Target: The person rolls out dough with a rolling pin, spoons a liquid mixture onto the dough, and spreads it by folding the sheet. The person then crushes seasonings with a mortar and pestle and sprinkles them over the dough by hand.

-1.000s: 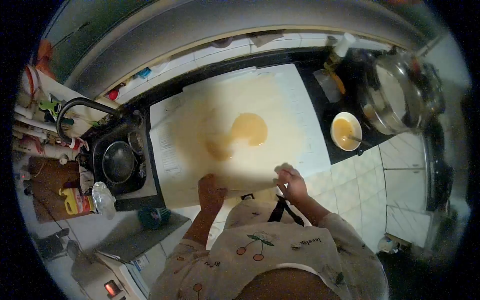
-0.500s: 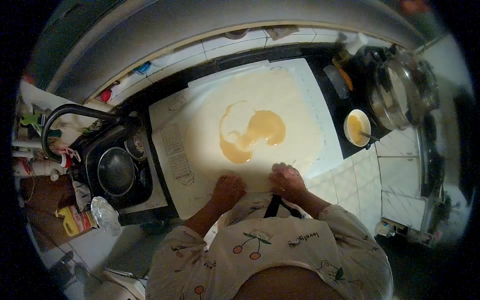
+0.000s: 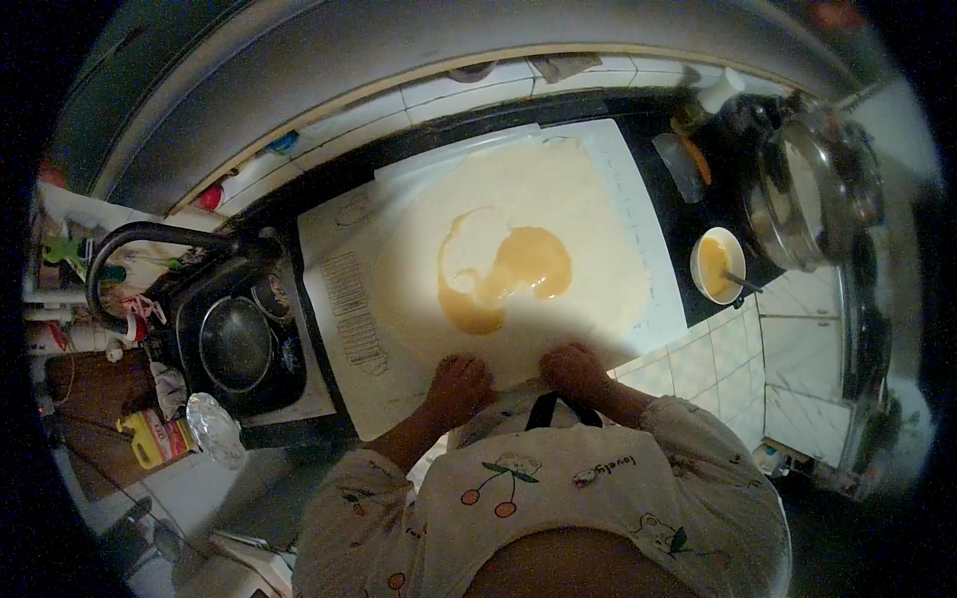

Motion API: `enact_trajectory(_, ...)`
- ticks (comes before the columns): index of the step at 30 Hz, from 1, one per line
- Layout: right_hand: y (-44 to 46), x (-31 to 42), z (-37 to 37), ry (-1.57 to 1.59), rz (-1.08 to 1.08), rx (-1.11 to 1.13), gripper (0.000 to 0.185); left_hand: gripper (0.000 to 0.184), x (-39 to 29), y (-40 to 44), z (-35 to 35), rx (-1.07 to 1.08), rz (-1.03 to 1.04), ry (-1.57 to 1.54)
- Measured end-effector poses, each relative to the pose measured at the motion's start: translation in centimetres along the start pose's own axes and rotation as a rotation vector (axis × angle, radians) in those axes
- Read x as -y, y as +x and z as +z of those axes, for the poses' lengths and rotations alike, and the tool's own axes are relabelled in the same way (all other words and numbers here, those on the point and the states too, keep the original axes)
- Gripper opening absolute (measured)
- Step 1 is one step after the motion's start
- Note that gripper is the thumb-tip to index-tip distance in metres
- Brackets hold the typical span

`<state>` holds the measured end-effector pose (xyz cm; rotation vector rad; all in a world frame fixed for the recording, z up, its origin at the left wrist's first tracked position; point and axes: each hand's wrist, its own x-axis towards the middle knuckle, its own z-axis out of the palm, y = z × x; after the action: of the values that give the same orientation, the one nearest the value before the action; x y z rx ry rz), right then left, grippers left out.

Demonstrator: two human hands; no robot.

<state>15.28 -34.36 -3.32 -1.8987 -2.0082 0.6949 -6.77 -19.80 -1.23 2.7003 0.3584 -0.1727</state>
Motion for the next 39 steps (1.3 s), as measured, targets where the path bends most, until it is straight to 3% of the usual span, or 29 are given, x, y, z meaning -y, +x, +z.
enact_trajectory(1, 0.3, 0.3, -0.7, 0.058, 0.045, 0.035, 0.018, 0.025, -0.1, 0.0, 0.0, -0.011, -0.018, 0.0)
enact_trajectory(4, 1.2, 1.2, -2.7, 0.204, 0.349, 0.11, 0.022, 0.022, 0.1, 1.7, 0.0, 0.228, -0.163, 0.087)
enact_trajectory(7, 0.6, 0.2, -1.5, 0.157, 0.189, -0.114, 0.027, 0.02, 0.8, 2.9, -0.4, 0.131, -0.314, -0.012)
enact_trajectory(10, 0.8, 0.2, -3.3, 0.138, 0.199, -0.039, 0.03, 0.018, 2.1, 3.3, 0.4, -0.164, -0.257, -0.087)
enact_trajectory(12, 1.3, -2.3, -2.8, -0.289, 0.118, 0.104, 0.03, 0.015, 2.2, 4.8, -2.1, -0.194, -0.291, -0.06)
enact_trajectory(14, 2.5, -4.4, -3.6, -0.294, 0.126, -0.083, 0.029, 0.014, 4.0, 6.8, -3.4, -0.309, -0.253, -0.036)
enact_trajectory(15, 4.1, -5.0, -6.0, -0.081, 0.177, -0.337, 0.027, 0.013, 5.5, 8.1, -3.8, -0.408, -0.196, -0.026)
enact_trajectory(17, 9.6, -7.4, -10.0, -0.078, 0.338, -0.149, 0.018, 0.013, 8.0, 12.4, -5.4, -0.54, -0.242, -0.026)
enact_trajectory(18, 11.9, -7.3, -11.7, 0.015, 0.205, -0.472, 0.017, 0.015, 9.3, 14.6, -7.1, -0.621, -0.196, -0.009)
enact_trajectory(20, 16.4, -9.8, -14.0, -0.043, 0.102, -0.611, 0.014, 0.02, 11.6, 19.3, -8.6, -0.641, -0.279, 0.037)
enact_trajectory(22, 19.5, -10.9, -15.4, -0.023, 0.1, -0.672, 0.016, 0.022, 13.0, 22.1, -9.1, -0.72, -0.315, 0.033)
enact_trajectory(24, 21.4, -12.4, -14.9, 0.021, 0.238, -0.493, 0.024, 0.025, 13.2, 23.9, -9.2, -0.801, -0.319, 0.076)
enact_trajectory(25, 21.7, -12.9, -14.4, -0.029, 0.15, -0.584, 0.028, 0.04, 12.5, 24.2, -8.6, -0.727, -0.414, 0.031)
enact_trajectory(27, 22.2, -11.7, -13.7, -0.123, -0.026, -0.753, 0.039, 0.052, 9.1, 23.9, -8.0, -0.645, -0.302, 0.121)
enact_trajectory(29, 20.4, -9.2, -11.1, -0.142, 0.063, -0.426, 0.057, 0.062, 7.6, 22.3, -7.0, -0.54, -0.245, 0.147)
enact_trajectory(35, 15.6, -6.3, -9.0, -0.121, 0.167, -0.219, 0.07, 0.077, 6.1, 16.5, -5.2, -0.274, -0.372, 0.131)
enact_trajectory(38, 13.3, -6.5, -9.7, -0.162, 0.258, -0.174, 0.077, 0.079, 7.1, 13.5, -4.6, -0.238, -0.597, 0.173)
enact_trajectory(39, 12.4, -6.8, -9.8, -0.16, 0.292, -0.226, 0.08, 0.078, 6.4, 12.6, -7.3, -0.242, -0.65, 0.047)
